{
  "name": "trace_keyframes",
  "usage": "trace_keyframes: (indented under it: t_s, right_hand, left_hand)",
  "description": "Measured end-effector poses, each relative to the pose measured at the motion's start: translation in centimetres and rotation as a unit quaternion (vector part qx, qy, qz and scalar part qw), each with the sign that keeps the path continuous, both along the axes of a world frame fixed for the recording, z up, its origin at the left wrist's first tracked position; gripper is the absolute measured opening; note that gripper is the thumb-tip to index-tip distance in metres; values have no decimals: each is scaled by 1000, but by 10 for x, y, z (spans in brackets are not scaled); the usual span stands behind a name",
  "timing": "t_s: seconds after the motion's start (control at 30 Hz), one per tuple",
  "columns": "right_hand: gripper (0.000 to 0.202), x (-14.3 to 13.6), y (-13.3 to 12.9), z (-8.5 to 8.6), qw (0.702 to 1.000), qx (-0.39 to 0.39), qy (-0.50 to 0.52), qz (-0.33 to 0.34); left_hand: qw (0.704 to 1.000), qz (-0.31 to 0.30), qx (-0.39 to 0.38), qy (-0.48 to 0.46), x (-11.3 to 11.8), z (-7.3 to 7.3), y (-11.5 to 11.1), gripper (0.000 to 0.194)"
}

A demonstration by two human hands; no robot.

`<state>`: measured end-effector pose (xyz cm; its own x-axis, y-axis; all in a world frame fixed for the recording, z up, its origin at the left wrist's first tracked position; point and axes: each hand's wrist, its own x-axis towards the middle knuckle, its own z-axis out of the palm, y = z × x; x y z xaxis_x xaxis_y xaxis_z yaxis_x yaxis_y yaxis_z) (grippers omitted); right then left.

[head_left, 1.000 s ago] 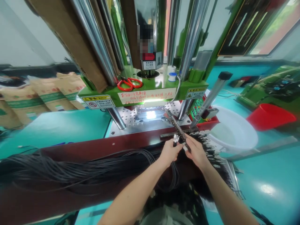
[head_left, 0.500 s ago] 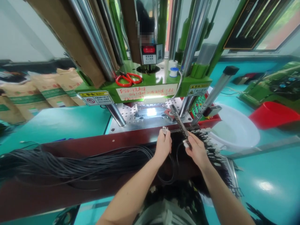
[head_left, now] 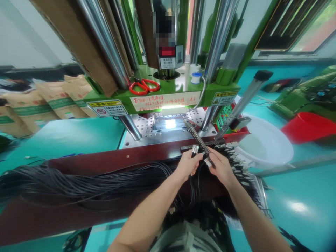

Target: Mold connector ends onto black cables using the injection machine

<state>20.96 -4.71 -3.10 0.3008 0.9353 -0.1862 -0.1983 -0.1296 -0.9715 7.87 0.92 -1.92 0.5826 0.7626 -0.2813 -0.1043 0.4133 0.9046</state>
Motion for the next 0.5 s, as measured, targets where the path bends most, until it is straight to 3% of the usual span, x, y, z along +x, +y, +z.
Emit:
trace_keyframes:
  t_s: [0.2, 0.27, 0.37, 0.43, 0.5]
  right_hand:
    - [47, -4, -3, 6, 993, -9, -110, 37]
    - [47, -4, -2, 5, 996, -14, -82, 26]
    - [46, -1, 1, 1, 1000, -18, -10, -24]
    - [47, 1, 2, -2, 999, -17, 26, -40]
    - [48, 3, 3, -3, 999, -14, 41, -31]
  left_hand:
    - [1000, 25, 12, 7, -2, -2, -4, 28]
    - [997, 45, 57, 18, -3, -2, -3, 28]
    - [981, 126, 139, 50, -4, -4, 3, 29]
    - [968, 181, 163, 57, -6, -6, 7, 29]
    - [965, 194, 168, 58, -8, -8, 8, 26]
